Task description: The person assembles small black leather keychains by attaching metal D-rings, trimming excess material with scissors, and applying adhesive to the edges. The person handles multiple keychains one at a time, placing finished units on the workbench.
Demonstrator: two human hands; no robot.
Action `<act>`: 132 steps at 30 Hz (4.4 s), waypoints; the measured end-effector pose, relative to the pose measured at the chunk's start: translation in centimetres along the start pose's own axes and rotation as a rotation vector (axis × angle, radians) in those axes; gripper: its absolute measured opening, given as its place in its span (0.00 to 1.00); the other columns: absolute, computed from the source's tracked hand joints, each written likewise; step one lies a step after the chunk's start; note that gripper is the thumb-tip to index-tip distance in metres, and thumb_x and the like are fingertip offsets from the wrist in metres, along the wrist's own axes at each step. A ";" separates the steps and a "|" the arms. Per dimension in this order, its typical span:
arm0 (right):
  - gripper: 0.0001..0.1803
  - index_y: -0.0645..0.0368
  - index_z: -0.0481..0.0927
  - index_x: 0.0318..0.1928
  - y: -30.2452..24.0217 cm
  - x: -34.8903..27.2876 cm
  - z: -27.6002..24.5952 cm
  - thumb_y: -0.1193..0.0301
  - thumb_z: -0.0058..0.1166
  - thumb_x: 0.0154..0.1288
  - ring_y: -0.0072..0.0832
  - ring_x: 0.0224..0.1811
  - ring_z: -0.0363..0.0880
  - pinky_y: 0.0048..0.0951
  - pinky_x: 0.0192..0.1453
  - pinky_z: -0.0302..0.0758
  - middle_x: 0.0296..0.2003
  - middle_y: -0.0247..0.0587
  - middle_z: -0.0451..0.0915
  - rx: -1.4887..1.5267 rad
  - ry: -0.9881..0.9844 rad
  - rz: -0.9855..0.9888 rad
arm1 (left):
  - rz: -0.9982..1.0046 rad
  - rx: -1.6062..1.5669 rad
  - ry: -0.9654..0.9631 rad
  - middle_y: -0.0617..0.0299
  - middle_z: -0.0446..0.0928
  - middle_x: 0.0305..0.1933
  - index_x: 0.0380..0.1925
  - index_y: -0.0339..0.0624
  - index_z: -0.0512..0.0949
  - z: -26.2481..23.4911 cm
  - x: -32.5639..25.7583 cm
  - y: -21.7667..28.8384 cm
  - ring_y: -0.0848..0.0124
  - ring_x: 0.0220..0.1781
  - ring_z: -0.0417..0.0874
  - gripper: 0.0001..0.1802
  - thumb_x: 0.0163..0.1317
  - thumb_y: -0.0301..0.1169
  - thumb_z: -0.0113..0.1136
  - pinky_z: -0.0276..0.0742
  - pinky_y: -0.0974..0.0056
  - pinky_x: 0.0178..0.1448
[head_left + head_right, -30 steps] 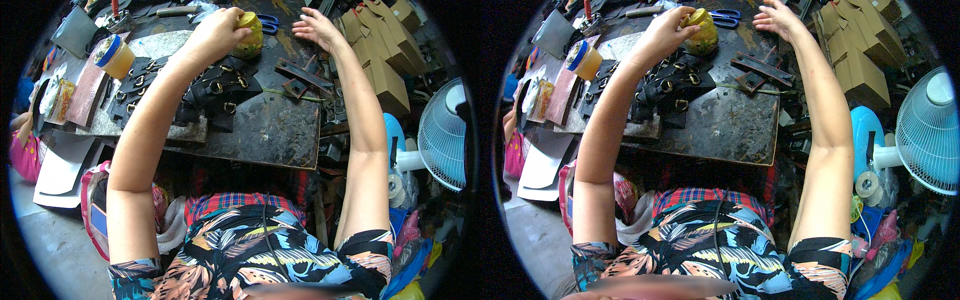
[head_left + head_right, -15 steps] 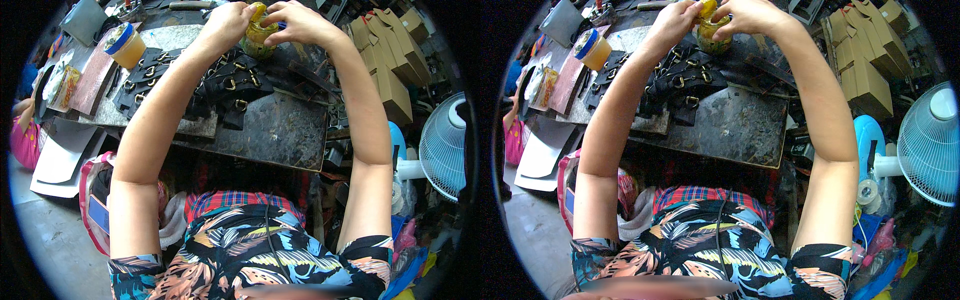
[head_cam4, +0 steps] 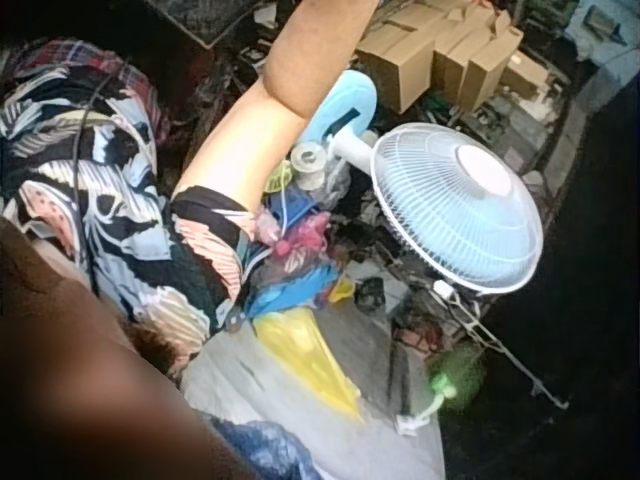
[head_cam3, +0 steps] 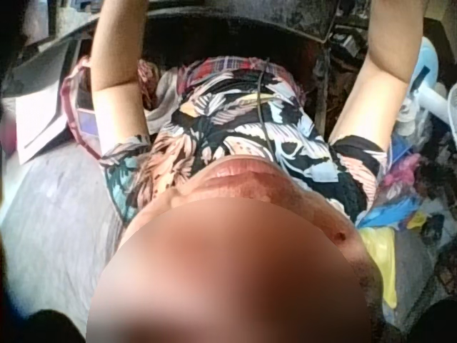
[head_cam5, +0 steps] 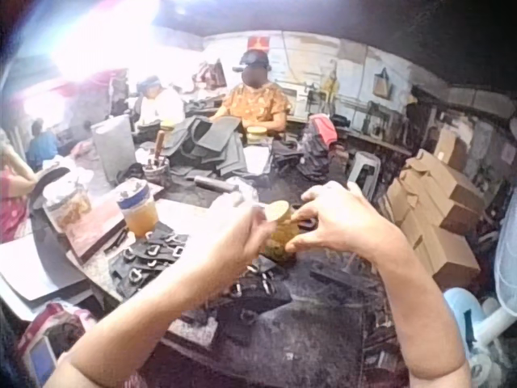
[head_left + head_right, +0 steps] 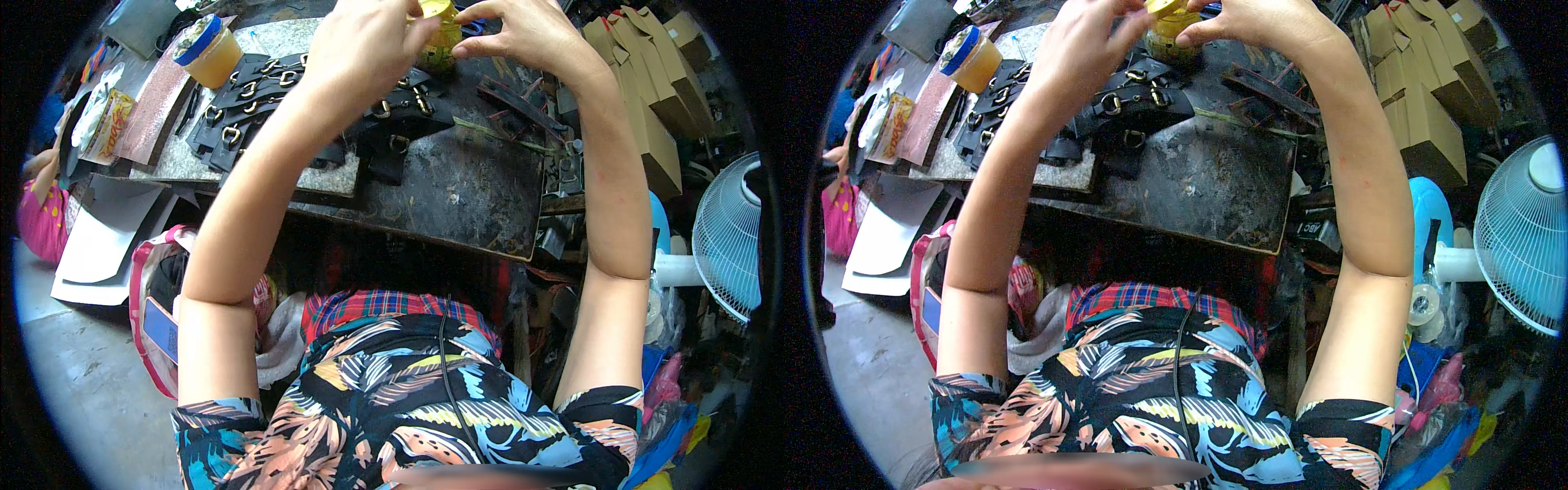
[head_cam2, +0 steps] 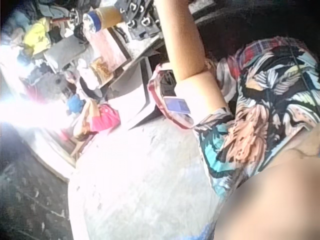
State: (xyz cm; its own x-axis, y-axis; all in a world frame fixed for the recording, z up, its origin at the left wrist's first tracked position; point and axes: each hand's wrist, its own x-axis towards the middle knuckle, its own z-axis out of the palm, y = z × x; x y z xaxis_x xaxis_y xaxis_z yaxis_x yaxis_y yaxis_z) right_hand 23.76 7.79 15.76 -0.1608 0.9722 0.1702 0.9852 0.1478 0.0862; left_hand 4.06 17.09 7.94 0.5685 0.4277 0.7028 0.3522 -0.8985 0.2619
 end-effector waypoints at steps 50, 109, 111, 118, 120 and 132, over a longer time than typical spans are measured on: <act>0.33 0.64 0.62 0.70 -8.2 -17.4 7.7 0.82 0.57 0.65 0.19 0.41 0.80 0.21 0.49 0.76 0.36 0.37 0.82 1.755 0.341 0.352 | -0.604 -1.176 -0.545 0.69 0.78 0.30 0.39 0.32 0.80 -0.8 -10.8 11.6 0.84 0.33 0.73 0.12 0.68 0.33 0.60 0.72 0.72 0.37; 0.43 0.58 0.63 0.72 7.8 -6.0 5.5 0.71 0.63 0.55 0.19 0.30 0.75 0.25 0.33 0.72 0.32 0.38 0.82 0.829 0.142 0.380 | -0.842 -1.345 -0.276 0.62 0.81 0.42 0.51 0.38 0.73 -2.4 -11.2 9.7 0.78 0.43 0.81 0.17 0.63 0.21 0.64 0.78 0.73 0.48; 0.42 0.53 0.59 0.76 4.8 -11.7 4.3 0.78 0.54 0.59 0.21 0.40 0.78 0.21 0.48 0.74 0.38 0.37 0.79 0.839 0.160 0.290 | -0.816 -1.337 -0.236 0.62 0.81 0.42 0.52 0.38 0.73 -2.2 -11.3 9.9 0.78 0.42 0.82 0.18 0.63 0.20 0.64 0.79 0.72 0.48; 0.59 0.54 0.52 0.78 -7.2 -23.8 4.5 0.74 0.71 0.46 0.23 0.26 0.80 0.24 0.33 0.74 0.26 0.36 0.78 0.940 0.188 0.432 | -0.759 -1.305 -0.207 0.59 0.83 0.40 0.55 0.38 0.69 -1.4 -11.2 10.3 0.76 0.41 0.83 0.23 0.62 0.19 0.65 0.80 0.72 0.48; 0.64 0.56 0.53 0.77 -8.4 -25.3 4.6 0.71 0.77 0.39 0.32 0.26 0.82 0.28 0.34 0.75 0.25 0.39 0.79 0.714 0.204 0.432 | -0.755 -1.329 -0.207 0.59 0.83 0.39 0.55 0.39 0.68 -1.4 -11.1 10.5 0.76 0.41 0.83 0.23 0.62 0.19 0.65 0.80 0.72 0.48; 0.64 0.56 0.55 0.77 -9.4 -28.2 5.0 0.66 0.80 0.39 0.34 0.24 0.79 0.33 0.32 0.74 0.28 0.40 0.80 0.375 0.248 0.254 | -0.691 -1.278 -0.247 0.60 0.82 0.36 0.53 0.37 0.68 -1.3 -10.7 12.1 0.79 0.38 0.81 0.23 0.61 0.19 0.65 0.76 0.74 0.43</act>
State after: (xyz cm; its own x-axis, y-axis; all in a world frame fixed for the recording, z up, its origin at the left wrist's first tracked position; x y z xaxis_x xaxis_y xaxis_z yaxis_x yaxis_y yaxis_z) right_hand 19.28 -20.11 5.25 0.1217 0.9202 0.3720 0.9410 0.0123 -0.3382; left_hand 1.30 1.54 4.47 0.7203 0.6857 0.1044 -0.2061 0.0679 0.9762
